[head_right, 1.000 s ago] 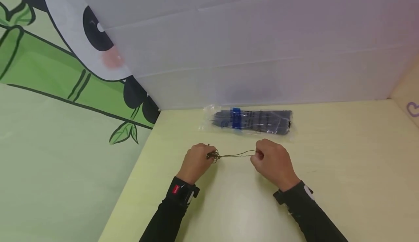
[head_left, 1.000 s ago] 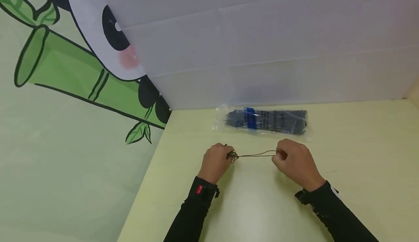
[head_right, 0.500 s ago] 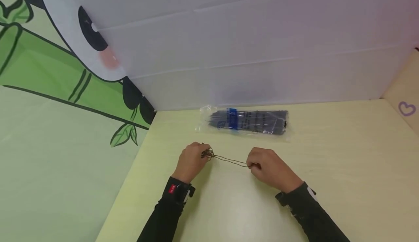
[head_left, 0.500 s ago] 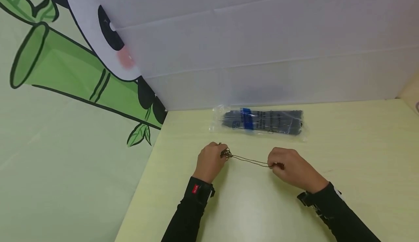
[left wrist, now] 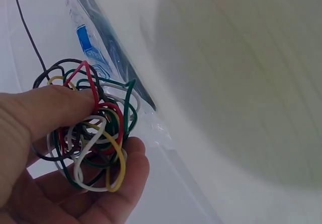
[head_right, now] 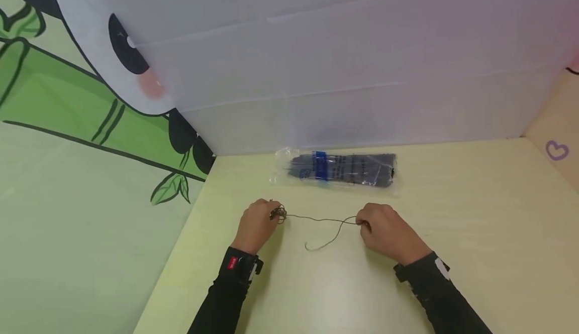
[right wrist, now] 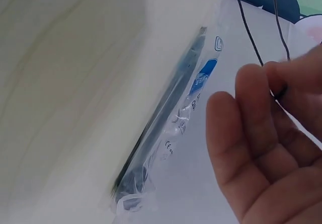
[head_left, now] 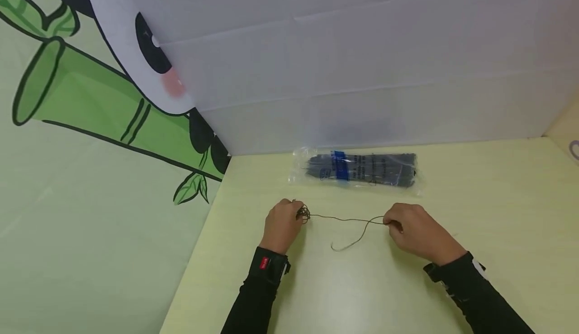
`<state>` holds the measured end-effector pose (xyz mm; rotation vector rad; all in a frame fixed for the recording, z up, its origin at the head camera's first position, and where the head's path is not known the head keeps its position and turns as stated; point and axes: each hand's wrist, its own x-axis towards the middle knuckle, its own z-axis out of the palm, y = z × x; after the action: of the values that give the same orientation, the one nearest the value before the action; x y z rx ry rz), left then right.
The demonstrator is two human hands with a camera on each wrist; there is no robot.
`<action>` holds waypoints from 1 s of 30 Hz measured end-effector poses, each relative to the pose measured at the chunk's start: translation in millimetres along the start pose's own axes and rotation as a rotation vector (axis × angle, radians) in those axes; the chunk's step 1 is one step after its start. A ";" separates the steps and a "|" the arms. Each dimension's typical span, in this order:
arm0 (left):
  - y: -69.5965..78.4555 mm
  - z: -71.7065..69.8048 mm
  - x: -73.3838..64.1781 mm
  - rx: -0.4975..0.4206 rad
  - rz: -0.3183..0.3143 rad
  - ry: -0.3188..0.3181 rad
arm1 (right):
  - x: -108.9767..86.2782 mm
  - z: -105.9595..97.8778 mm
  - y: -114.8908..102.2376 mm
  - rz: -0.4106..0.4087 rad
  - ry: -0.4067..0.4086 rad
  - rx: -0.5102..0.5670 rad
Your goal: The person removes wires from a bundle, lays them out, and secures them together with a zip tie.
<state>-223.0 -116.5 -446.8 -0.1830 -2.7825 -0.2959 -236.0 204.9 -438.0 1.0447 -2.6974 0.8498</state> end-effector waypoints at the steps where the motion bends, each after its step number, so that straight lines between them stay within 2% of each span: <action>1: -0.5 -0.6 -0.4 0.000 -0.001 -0.002 | 0.2 -0.8 -0.4 0.003 -0.002 -0.001; 12: -7.1 0.1 -4.1 0.029 -0.014 -0.038 | -4.8 -1.5 0.3 -0.033 0.075 -0.112; 14: -7.9 0.5 -4.5 0.039 -0.007 -0.053 | -5.2 -1.4 0.7 -0.031 0.073 -0.101; 21: -12.0 1.2 -3.7 0.056 -0.001 -0.060 | -8.6 -3.3 1.5 0.022 0.009 0.041; 30: -16.8 0.7 -1.2 0.063 -0.012 -0.084 | -9.6 -3.5 5.7 0.059 -0.001 0.028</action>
<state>-224.8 -132.8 -450.9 -0.1670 -2.8721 -0.2072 -232.8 215.9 -440.6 0.9755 -2.7378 0.8990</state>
